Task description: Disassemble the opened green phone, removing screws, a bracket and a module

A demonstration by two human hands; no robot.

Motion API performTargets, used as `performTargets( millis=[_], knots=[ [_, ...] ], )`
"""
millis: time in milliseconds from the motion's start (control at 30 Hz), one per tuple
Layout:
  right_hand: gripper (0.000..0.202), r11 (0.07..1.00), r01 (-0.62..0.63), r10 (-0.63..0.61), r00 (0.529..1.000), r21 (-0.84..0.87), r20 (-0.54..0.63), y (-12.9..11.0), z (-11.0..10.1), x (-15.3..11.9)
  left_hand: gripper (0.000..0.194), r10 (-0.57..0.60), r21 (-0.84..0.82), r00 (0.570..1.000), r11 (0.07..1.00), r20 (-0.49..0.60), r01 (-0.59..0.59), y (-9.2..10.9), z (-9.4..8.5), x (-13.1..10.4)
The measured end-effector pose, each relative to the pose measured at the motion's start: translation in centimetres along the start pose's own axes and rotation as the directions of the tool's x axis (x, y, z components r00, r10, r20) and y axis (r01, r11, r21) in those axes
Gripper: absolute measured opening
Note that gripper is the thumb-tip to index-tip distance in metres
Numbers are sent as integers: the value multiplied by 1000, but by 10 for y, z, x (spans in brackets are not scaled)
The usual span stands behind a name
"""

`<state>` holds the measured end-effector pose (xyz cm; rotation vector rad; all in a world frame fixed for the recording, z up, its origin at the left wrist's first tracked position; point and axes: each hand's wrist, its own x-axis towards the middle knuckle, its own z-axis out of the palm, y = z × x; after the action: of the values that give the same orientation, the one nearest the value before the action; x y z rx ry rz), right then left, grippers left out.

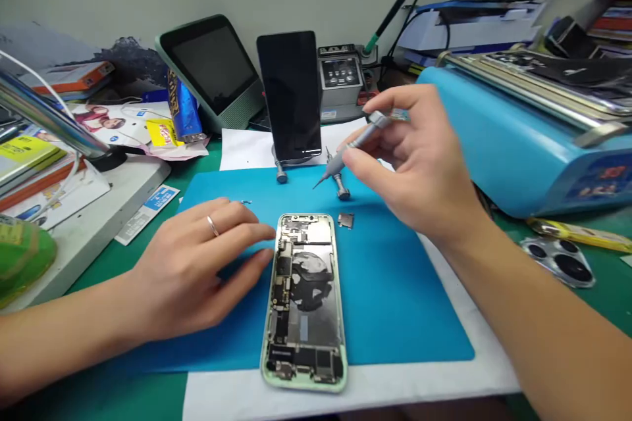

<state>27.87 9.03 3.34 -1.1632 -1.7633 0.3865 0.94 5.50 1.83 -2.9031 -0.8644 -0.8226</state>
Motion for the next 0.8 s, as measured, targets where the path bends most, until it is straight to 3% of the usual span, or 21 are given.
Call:
performTargets(
  millis=[200,333,567,800],
  knots=[
    [48,990,-65,58,997,127,51,16,3,2,23,-136,20,989,991,56,135,2,-1,17],
    [48,991,-55,51,998,119,39,21,5,1,26,-133,97,979,988,158,118,18,4,41],
    [51,991,-17,19,1000,134,-10,29,5,5,29,-171,259,940,961,295,94,43,30,96],
    [48,990,-17,22,999,139,-34,29,1,6,22,-248,354,882,930,402,100,46,36,107]
  ],
)
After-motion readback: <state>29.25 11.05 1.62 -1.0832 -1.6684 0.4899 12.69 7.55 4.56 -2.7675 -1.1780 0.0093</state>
